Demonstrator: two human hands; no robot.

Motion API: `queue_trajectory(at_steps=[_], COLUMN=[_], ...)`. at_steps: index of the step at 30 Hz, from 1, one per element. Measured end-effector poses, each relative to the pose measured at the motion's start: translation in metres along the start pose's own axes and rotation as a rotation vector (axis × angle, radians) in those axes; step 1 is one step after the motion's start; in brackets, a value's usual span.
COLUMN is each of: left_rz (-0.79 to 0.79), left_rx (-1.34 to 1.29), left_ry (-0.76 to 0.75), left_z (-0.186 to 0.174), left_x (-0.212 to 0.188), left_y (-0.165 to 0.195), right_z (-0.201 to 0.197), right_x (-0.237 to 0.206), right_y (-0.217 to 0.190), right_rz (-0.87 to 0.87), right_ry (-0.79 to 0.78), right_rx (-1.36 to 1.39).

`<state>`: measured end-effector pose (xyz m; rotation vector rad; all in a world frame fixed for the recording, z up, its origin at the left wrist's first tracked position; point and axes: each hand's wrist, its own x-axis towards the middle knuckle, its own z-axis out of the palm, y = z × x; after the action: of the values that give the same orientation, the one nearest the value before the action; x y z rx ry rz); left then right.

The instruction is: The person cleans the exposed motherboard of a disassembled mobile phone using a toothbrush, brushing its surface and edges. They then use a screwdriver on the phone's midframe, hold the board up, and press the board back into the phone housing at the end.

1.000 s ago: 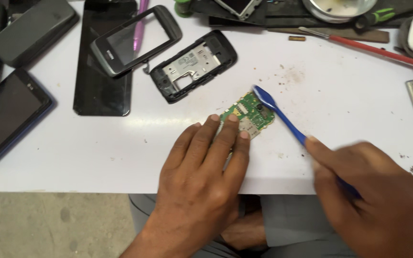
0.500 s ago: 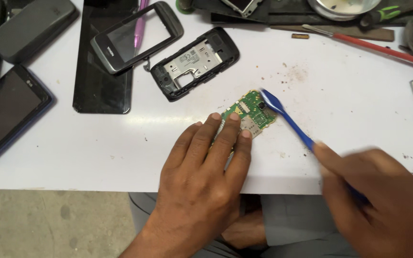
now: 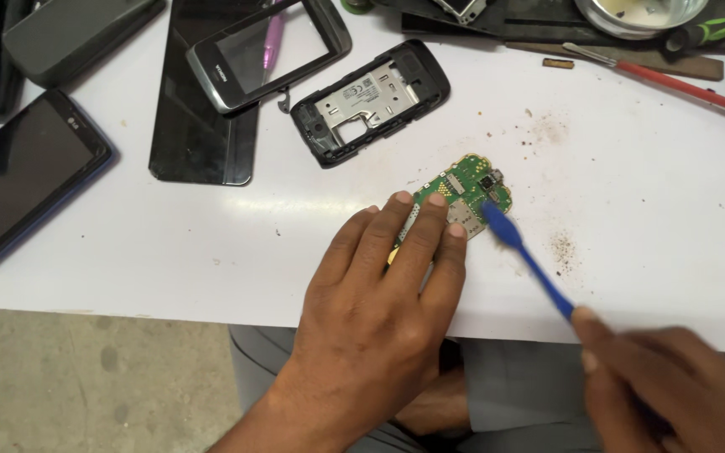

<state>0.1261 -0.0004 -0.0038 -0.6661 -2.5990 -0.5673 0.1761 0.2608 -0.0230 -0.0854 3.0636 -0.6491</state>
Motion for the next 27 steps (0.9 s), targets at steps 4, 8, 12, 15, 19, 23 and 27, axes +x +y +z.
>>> queue_trajectory(at_steps=[4,8,12,15,19,23,27], left_rz=[0.005,-0.020,-0.052,-0.034,-0.044,0.010,0.057], left_rx=[-0.015,-0.065,-0.138,-0.070,0.005,0.050,0.049], left_ry=[0.002,-0.005,-0.011,-0.009,0.035,0.064,0.069], left_z=[-0.002,-0.004,-0.008,-0.014,-0.015,-0.010,-0.009], left_x=[0.001,0.001,-0.005,-0.013,-0.022,-0.025,-0.025], left_y=[0.001,0.002,-0.001,-0.004,-0.005,-0.008,-0.012], right_z=[0.003,-0.003,-0.004,-0.003,-0.002,0.002,0.007], right_x=[-0.003,0.008,0.015,0.016,0.015,0.007,-0.002], right_y=[0.009,0.002,-0.004,-0.004,-0.003,-0.008,-0.011], right_rz=[-0.058,0.030,0.010,-0.030,-0.041,0.064,-0.053], right_ry=[-0.031,-0.061,-0.052,-0.006,-0.005,-0.056,-0.131], right_rx=[-0.074,-0.077,-0.008,-0.005,0.010,-0.068,-0.158])
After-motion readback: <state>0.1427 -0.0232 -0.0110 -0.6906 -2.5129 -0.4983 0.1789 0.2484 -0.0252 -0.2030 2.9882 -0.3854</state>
